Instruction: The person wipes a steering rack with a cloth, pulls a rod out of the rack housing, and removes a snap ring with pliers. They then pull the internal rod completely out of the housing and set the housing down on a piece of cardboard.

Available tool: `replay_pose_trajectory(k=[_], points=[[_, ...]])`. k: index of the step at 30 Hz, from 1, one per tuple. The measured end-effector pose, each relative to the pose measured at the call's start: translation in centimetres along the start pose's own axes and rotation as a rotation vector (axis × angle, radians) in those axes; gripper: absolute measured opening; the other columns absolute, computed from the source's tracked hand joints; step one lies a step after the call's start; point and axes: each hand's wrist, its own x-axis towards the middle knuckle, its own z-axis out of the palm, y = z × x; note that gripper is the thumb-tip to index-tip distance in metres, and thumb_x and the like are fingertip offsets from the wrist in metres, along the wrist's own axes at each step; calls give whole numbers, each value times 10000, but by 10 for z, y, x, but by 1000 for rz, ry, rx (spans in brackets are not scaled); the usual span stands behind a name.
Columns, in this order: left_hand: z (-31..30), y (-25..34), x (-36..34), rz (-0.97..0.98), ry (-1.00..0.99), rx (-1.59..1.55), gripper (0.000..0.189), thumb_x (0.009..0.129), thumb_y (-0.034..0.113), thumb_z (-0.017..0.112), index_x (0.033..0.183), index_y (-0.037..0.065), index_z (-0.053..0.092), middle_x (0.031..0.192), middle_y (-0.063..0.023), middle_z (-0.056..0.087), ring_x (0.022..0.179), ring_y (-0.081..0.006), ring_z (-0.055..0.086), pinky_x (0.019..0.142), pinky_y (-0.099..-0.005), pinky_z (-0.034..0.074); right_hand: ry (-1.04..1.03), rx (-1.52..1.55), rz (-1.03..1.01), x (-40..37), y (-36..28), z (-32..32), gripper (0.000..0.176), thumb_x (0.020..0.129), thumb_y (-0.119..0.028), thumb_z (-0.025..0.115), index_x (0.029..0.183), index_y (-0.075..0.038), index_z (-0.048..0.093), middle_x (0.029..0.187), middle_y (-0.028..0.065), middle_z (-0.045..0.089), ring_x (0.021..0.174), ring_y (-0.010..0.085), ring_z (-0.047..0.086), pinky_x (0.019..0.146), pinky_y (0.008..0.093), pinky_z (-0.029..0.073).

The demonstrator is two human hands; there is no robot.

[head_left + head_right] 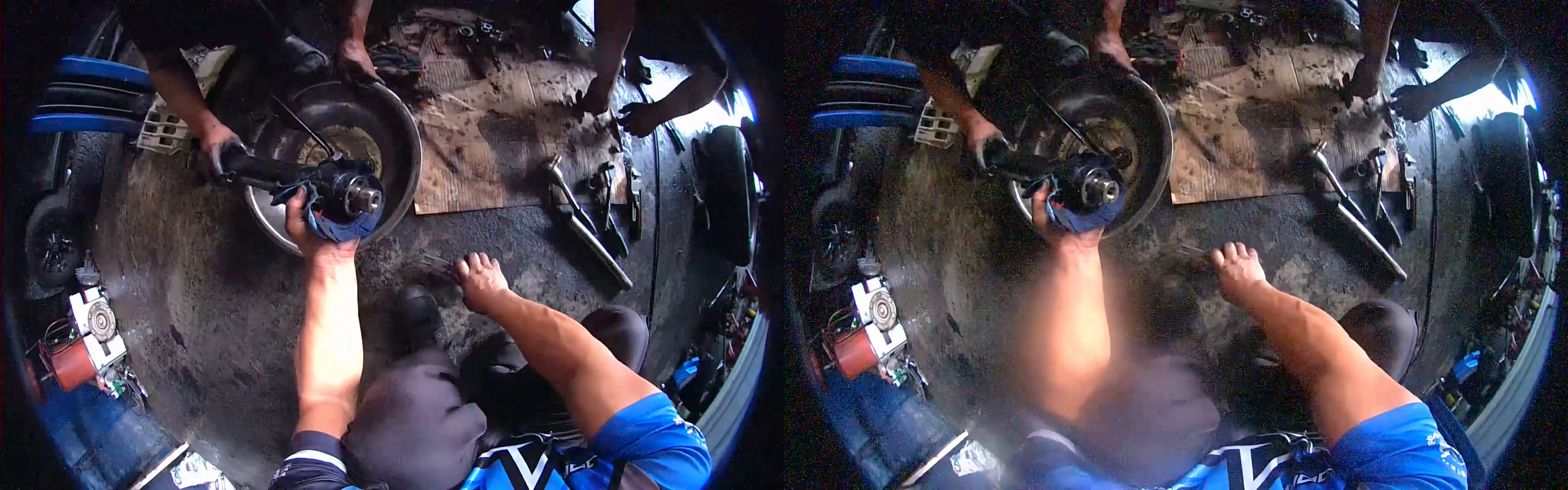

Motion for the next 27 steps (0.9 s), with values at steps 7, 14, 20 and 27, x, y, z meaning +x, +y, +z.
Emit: replay_pose_trajectory(k=[7,14,20,27], points=[[15,0,7,-73,-24,-67,470,784,334,582,1136,24,565,1121,-167,612,1036,-341,589,940,-507,461,192,765,-14,-5,-21,-55,758,613,-155,712,1271,30,383,1171,233,476,1108,357,507,983,382,408],[13,0,21,-60,-48,-68,485,785,308,585,1174,21,550,1153,-171,601,1072,-349,573,965,-517,443,449,1028,-227,2,-74,-85,756,645,-121,681,1300,32,335,1141,198,528,1074,251,523,934,357,430],[19,2,20,-15,-106,-66,514,806,336,528,1191,-5,540,1143,-191,604,1037,-360,581,919,-510,468,504,1045,-264,24,-84,-80,759,662,-132,687,1307,26,320,1094,175,543,1014,232,543,869,347,460],[15,5,21,13,-16,47,502,799,327,576,1179,0,541,1154,-179,601,1054,-340,586,966,-497,448,537,1049,-307,26,-109,-86,767,670,-137,696,1310,28,308,1092,212,562,1034,289,567,876,377,460]])
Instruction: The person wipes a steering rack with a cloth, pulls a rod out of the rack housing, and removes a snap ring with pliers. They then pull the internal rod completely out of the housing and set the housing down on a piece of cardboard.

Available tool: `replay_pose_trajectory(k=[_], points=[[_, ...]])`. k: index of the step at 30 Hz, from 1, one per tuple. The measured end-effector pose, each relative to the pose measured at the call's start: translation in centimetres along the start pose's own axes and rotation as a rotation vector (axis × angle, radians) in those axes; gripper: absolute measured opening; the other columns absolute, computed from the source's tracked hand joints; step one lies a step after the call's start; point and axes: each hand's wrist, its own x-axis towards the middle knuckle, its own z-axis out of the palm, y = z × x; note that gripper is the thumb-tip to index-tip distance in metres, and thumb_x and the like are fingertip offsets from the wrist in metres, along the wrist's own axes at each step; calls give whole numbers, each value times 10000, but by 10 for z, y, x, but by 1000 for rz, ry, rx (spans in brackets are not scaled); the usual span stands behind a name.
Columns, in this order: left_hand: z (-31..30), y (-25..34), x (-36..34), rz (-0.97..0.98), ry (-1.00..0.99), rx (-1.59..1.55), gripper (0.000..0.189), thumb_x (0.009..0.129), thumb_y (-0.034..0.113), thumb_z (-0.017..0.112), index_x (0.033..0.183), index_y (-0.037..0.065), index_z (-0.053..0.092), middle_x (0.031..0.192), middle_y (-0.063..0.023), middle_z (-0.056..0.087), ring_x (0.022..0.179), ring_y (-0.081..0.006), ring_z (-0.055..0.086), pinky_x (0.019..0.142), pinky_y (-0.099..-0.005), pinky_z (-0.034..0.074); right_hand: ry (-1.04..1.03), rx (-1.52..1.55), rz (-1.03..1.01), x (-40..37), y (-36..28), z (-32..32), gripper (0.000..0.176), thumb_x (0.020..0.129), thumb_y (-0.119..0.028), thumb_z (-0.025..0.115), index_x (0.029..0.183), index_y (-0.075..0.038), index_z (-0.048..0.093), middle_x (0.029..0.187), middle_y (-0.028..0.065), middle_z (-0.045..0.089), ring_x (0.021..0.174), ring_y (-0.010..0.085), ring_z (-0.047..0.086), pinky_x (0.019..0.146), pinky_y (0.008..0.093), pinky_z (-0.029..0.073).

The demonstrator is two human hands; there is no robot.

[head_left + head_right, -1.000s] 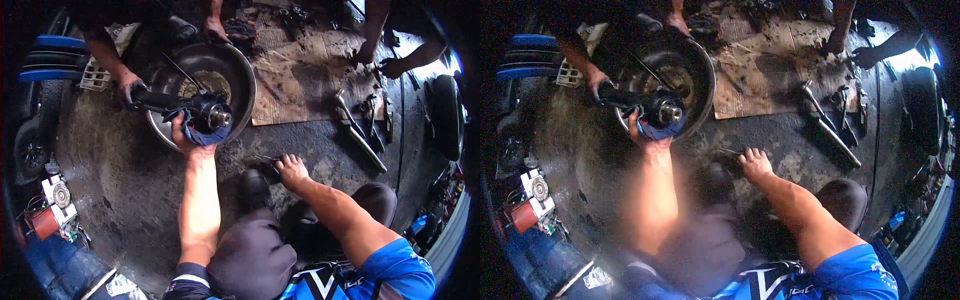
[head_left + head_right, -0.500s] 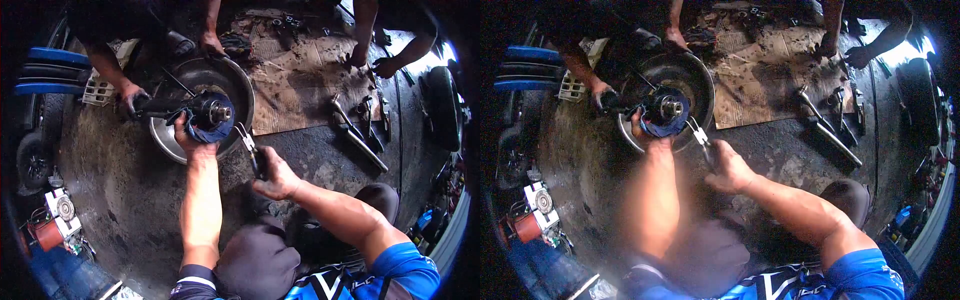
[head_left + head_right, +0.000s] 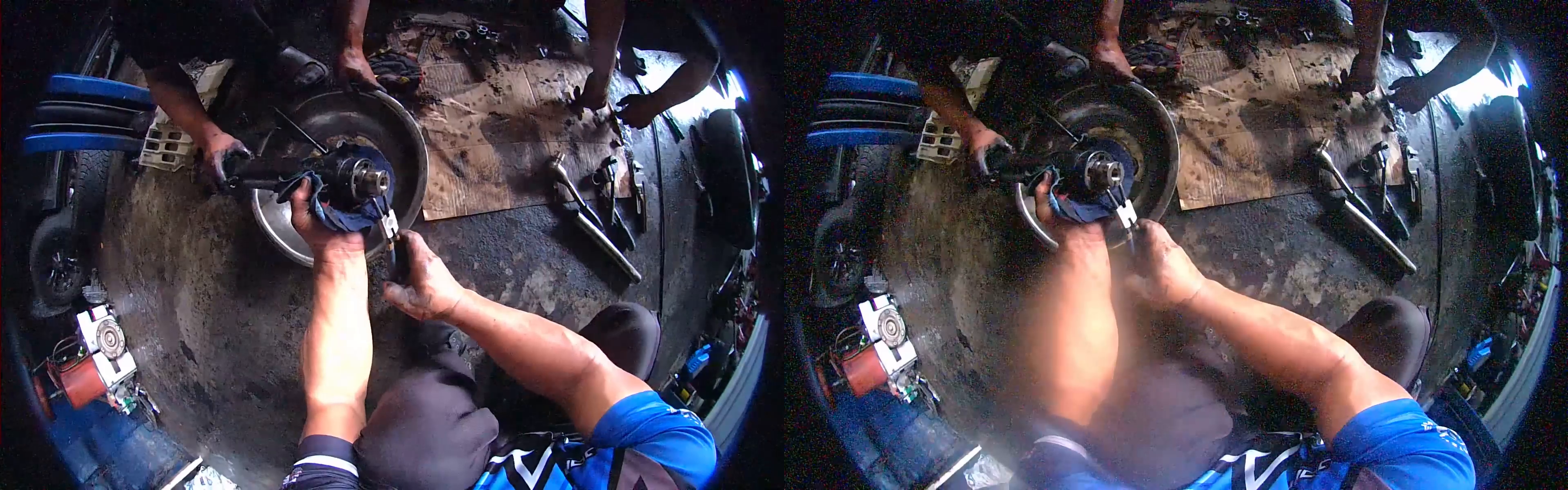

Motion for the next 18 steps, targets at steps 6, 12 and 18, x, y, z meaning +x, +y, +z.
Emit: replay_pose_trajectory(k=[6,12,18], points=[[-7,1,-7,19,11,-35,492,799,307,592,1182,3,537,1147,-176,602,1055,-335,586,967,-490,447,-118,116,85,9,-18,4,611,685,-117,640,1216,21,371,1030,233,571,969,360,581,829,413,461],[-3,5,-15,11,0,9,495,814,312,603,1192,3,530,1161,-173,595,1059,-328,582,961,-481,457,-78,141,164,7,-24,18,451,756,-146,600,1132,-5,394,915,206,591,866,371,591,775,425,463],[-7,12,-15,-69,-39,-58,471,812,307,600,1171,6,547,1133,-172,609,1039,-321,591,950,-483,464,-27,249,283,2,-39,19,271,865,-221,534,1010,-16,432,849,210,618,832,391,605,737,451,463]])
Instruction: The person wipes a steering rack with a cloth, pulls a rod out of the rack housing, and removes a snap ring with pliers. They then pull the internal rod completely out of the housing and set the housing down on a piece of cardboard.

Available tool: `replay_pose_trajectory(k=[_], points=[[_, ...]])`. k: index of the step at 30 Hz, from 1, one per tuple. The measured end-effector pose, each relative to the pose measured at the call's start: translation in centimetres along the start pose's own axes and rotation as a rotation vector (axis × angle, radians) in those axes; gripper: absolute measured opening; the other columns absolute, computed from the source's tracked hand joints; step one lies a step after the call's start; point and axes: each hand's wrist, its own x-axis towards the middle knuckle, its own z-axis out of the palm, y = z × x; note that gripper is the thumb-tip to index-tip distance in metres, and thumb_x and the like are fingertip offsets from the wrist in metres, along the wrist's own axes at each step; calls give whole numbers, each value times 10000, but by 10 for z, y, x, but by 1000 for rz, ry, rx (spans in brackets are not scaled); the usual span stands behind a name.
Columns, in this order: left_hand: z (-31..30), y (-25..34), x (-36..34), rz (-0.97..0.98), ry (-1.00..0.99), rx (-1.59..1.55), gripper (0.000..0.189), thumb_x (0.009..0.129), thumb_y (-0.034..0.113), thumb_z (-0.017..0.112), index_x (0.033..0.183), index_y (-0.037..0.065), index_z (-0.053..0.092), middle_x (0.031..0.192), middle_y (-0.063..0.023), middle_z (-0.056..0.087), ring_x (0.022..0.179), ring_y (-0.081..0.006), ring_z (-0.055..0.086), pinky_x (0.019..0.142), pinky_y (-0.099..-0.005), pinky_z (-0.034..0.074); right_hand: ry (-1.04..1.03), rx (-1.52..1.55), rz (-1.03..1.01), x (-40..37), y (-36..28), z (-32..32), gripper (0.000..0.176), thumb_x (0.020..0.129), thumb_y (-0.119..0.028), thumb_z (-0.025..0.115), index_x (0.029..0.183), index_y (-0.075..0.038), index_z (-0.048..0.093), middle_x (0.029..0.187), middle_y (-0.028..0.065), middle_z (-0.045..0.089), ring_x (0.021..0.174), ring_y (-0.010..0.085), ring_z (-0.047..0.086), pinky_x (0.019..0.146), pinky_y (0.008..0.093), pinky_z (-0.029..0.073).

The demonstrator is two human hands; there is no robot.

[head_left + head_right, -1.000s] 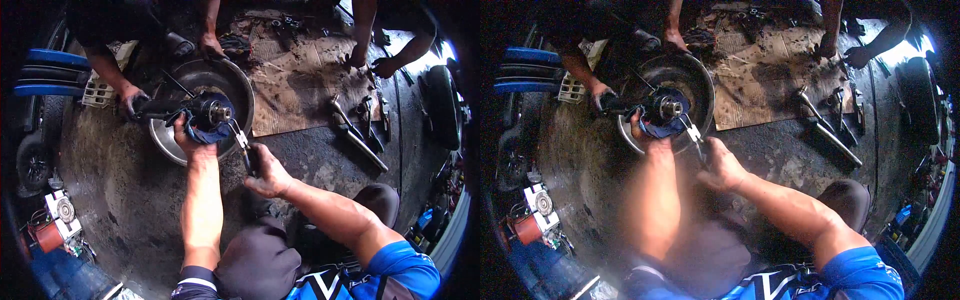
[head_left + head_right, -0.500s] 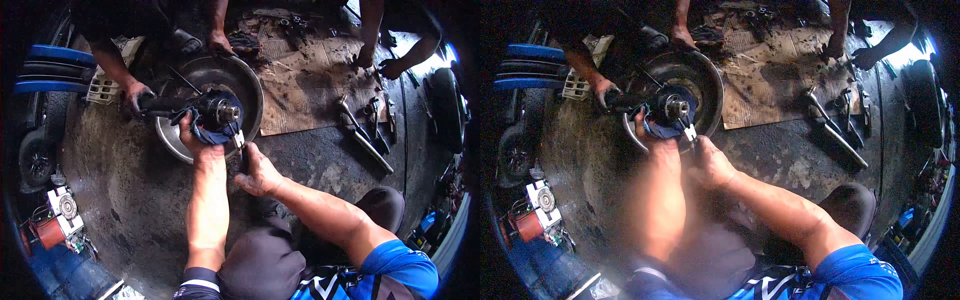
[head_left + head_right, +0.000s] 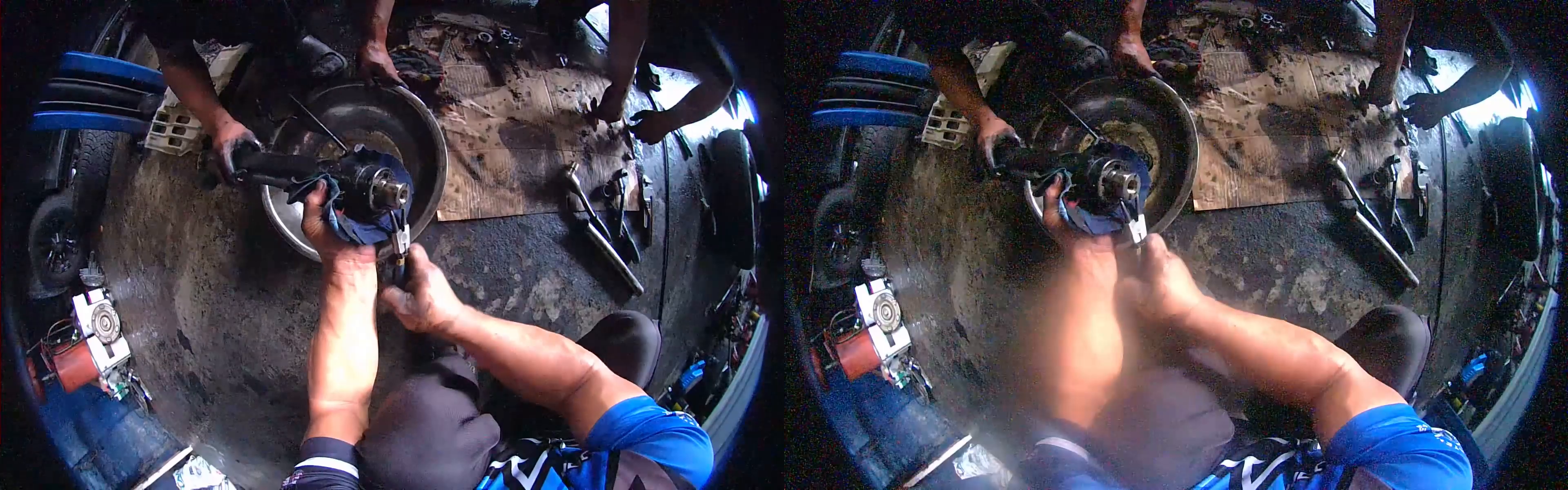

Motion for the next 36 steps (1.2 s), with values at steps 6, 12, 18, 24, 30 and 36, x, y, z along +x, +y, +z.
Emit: replay_pose_trajectory(k=[6,12,18,24,30,36], points=[[8,2,-6,30,-28,-49,444,814,295,580,1147,0,562,1108,-172,622,1013,-324,606,945,-479,469,-113,-235,-33,12,17,-16,546,707,-164,672,1154,-23,393,885,220,600,829,429,599,705,455,481],[11,5,-11,11,-53,-74,436,809,295,577,1130,0,570,1091,-171,629,1002,-327,613,932,-479,475,-112,-374,-170,20,16,-19,560,705,-154,687,1157,-33,378,886,237,600,852,459,585,712,467,476],[11,9,-16,-29,-79,-126,444,812,305,559,1136,1,564,1091,-170,627,1006,-329,610,923,-483,480,-141,-460,-286,21,12,-9,555,691,-133,688,1149,-34,391,826,225,600,860,451,595,693,452,488],[4,12,-22,42,32,-25,448,818,308,533,1149,8,560,1098,-169,626,996,-335,618,922,-507,478,-196,-487,-324,42,30,-34,202,826,-173,593,912,-32,476,875,201,609,820,365,619,708,386,494],[9,23,-32,37,-57,-111,455,809,304,536,1149,2,566,1107,-182,626,1000,-343,620,923,-515,477,-244,-503,-469,56,27,-36,347,665,-100,683,934,-28,476,810,183,596,790,406,619,665,430,499],[10,26,-36,43,-40,-155,488,801,306,543,1179,-2,546,1114,-192,619,1009,-342,618,919,-512,481,-269,-600,-711,73,24,-45,368,682,-70,648,1017,9,517,829,205,614,769,403,626,665,425,515]])
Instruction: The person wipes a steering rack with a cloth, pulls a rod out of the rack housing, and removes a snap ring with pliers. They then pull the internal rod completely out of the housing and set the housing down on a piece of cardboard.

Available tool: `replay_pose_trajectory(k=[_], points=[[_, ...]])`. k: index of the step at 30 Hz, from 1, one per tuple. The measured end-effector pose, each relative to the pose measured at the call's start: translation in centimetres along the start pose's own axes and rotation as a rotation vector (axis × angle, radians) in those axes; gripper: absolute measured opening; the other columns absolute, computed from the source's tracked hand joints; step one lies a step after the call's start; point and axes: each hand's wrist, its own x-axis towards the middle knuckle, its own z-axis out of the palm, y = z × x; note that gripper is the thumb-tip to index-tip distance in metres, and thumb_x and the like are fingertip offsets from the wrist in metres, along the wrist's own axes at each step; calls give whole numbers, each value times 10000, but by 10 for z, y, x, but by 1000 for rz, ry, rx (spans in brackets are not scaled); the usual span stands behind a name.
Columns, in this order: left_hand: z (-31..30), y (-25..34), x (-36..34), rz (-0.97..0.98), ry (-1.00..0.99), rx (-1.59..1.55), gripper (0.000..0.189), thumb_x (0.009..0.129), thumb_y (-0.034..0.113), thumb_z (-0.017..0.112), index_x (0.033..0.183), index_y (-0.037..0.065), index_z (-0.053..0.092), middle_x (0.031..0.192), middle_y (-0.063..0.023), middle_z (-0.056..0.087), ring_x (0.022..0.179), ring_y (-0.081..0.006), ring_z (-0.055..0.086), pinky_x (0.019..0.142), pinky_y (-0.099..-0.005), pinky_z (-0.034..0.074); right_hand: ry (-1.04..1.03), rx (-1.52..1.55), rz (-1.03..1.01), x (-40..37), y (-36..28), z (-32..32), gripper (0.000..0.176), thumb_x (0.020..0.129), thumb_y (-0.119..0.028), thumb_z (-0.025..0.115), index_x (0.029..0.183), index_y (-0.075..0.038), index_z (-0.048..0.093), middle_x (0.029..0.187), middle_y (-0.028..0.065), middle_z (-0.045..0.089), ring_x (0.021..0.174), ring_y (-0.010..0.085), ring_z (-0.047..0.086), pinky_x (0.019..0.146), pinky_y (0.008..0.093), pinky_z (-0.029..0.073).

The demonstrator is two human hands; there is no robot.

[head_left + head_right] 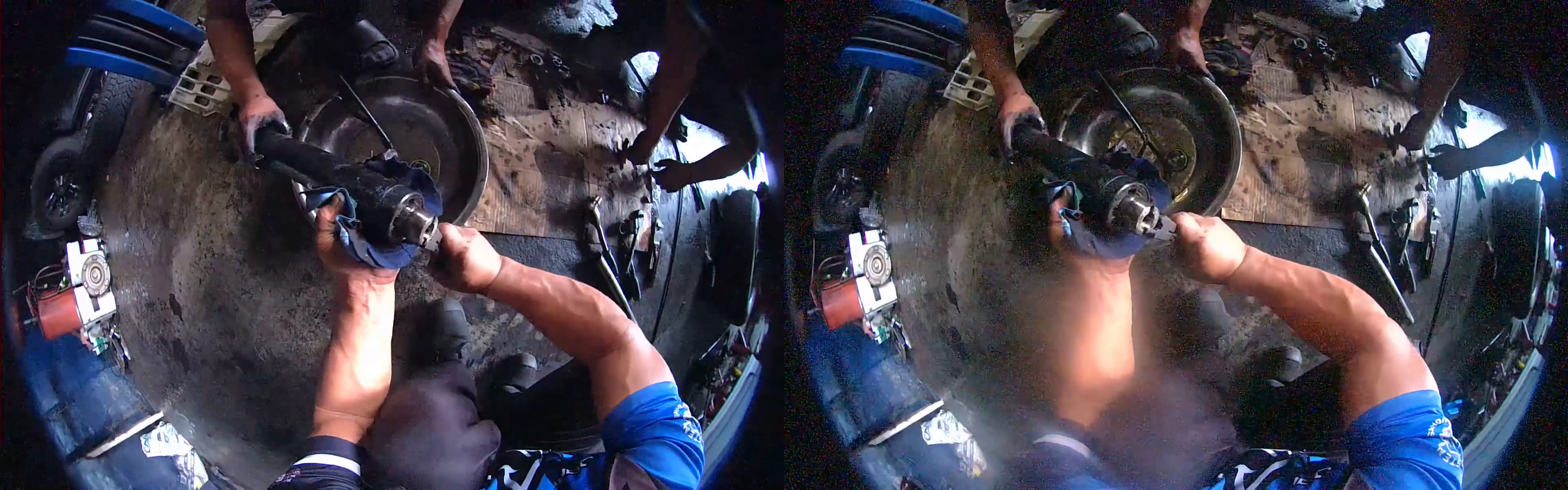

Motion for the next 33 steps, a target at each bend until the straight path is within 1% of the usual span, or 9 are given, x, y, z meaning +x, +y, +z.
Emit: replay_pose_trajectory(k=[5,8,11,15,20,22,26,28,33], points=[[-8,-4,3,-13,-37,-41,511,799,302,550,1207,-5,529,1154,-196,599,1053,-349,596,942,-517,466,-61,-55,49,-1,10,-5,373,675,-81,657,1014,-9,521,821,204,613,728,391,628,610,443,512],[-18,-13,10,-41,-104,-83,531,805,310,548,1231,-5,514,1169,-201,587,1069,-355,584,954,-520,456,-121,218,425,-19,-34,0,480,684,-61,662,1104,-29,432,720,179,584,628,396,593,555,426,479],[-22,-22,9,-6,-74,-25,528,811,297,557,1241,-4,500,1167,-185,588,1051,-341,591,947,-496,471,-23,324,564,-32,-55,28,570,685,-118,691,1166,-30,399,861,208,603,820,385,621,707,453,486],[-29,-24,14,-39,25,-27,520,806,296,571,1231,2,507,1160,-175,592,1045,-329,596,941,-485,479,176,581,636,-28,-83,52,439,734,-23,593,1132,-52,409,880,27,454,788,131,444,723,283,430],[-40,-34,22,-122,124,-58,511,799,294,587,1218,10,516,1152,-163,597,1037,-314,601,932,-471,489,245,679,748,-14,-111,40,396,742,30,568,1097,-64,421,891,9,454,769,116,447,689,270,420],[-43,-39,24,-139,148,-69,508,797,294,594,1213,13,519,1149,-158,599,1033,-308,603,929,-465,493,319,1085,776,-10,-118,34,369,766,10,579,1089,-78,425,880,7,463,781,99,457,685,252,415],[-52,-45,30,-132,145,-61,454,771,267,645,1147,28,557,1097,-136,621,994,-283,617,910,-440,512,247,922,877,4,-130,17,317,790,-24,596,1052,-91,429,839,21,487,716,117,499,624,268,443],[-48,-44,30,-191,158,-87,440,772,266,657,1129,25,564,1071,-130,630,973,-272,624,905,-434,514,315,1335,1273,37,-154,-12,273,808,-60,596,1020,-94,428,783,46,503,616,154,515,536,312,460],[-59,-40,40,-317,197,-39,380,796,290,650,1060,26,577,1003,-105,640,910,-247,632,880,-419,522,479,1616,1196,45,-154,-14,253,803,-42,599,993,-98,440,774,45,509,577,163,504,506,320,449]])
